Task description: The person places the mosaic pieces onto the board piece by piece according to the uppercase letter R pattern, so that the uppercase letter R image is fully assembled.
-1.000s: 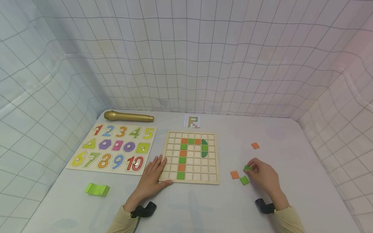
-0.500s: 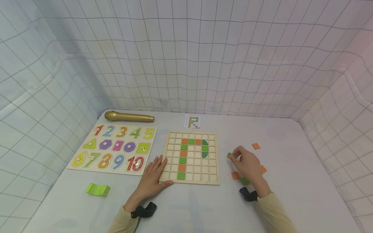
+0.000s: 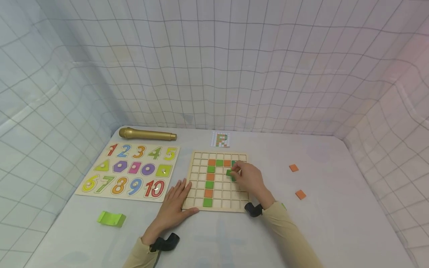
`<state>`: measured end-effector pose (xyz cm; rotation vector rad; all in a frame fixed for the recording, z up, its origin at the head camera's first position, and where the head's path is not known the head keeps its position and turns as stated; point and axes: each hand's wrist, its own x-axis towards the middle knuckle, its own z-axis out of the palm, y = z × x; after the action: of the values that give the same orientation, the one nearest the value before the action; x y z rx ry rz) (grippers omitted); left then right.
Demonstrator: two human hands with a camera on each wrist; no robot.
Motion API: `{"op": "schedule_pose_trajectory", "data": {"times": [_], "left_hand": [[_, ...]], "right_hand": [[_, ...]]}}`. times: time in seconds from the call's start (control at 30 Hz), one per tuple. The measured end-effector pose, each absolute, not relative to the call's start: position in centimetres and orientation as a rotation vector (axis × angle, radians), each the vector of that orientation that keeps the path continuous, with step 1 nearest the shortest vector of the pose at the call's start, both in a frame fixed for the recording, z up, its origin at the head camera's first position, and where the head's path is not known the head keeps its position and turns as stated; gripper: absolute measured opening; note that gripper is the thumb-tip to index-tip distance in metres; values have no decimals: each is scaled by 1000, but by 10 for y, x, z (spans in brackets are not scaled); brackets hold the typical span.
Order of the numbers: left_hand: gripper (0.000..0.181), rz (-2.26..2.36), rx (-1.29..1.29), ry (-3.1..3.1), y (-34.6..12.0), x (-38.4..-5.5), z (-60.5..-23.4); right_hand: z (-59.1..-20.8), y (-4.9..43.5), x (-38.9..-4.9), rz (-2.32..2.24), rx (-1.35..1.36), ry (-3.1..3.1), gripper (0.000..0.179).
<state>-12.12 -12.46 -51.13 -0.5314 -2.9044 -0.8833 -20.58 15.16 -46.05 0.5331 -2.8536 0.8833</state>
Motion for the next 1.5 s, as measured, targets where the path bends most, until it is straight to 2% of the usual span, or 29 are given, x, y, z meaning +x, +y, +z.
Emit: {"op": "schedule_pose_trajectory", "data": {"times": [0.57,1.13,1.5], "left_hand": [[88,-881,-527,-2917,-126,-121,-513],[85,-883,-590,-2772,-126,-120,-518],[87,-876,-545,-2884,-125,-122,-514]], "right_hand": [[-465,115,-216,904,544,-2976,4],[-469,115,-222,855,567,-2998,4],[-466,116,-221,864,581,-3002,4]]}}
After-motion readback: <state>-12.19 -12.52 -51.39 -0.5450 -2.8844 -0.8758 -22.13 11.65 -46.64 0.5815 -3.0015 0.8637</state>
